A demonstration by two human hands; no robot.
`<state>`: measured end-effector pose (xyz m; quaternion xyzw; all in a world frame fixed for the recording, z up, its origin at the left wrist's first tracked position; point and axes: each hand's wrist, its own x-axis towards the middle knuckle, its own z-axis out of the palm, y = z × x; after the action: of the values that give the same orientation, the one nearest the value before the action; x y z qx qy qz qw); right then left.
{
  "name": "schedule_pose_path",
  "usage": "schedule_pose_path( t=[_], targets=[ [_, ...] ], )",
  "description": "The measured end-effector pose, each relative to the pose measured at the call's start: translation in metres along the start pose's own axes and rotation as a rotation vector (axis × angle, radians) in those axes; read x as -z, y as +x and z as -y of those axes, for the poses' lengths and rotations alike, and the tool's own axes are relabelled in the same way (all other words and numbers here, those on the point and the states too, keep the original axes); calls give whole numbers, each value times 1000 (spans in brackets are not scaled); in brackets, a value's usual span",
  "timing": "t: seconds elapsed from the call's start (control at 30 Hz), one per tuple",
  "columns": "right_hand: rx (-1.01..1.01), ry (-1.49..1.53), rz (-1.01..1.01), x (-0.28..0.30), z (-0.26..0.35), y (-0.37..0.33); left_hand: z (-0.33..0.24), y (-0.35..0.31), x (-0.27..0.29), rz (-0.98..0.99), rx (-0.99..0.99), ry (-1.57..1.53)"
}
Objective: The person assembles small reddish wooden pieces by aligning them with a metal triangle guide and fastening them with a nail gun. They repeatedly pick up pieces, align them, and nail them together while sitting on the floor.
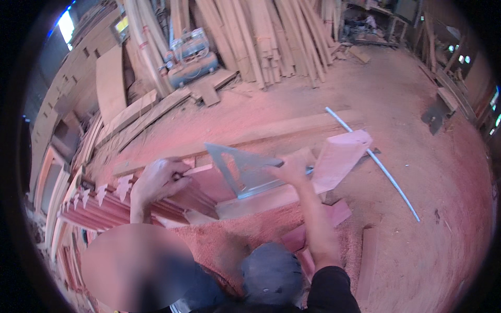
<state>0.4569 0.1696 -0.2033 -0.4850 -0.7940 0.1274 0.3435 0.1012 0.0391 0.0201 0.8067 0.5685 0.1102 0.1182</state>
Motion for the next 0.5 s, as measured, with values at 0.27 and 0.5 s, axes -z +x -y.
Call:
schedule_pose_path(
  t=[0.27, 0.5],
  targets=[
    [-49, 221, 258, 11, -21, -5, 14, -1, -4, 48, -21, -52],
    [-250, 415, 284, 4, -23, -1, 7, -1, -6, -9, -4, 34]
  ],
)
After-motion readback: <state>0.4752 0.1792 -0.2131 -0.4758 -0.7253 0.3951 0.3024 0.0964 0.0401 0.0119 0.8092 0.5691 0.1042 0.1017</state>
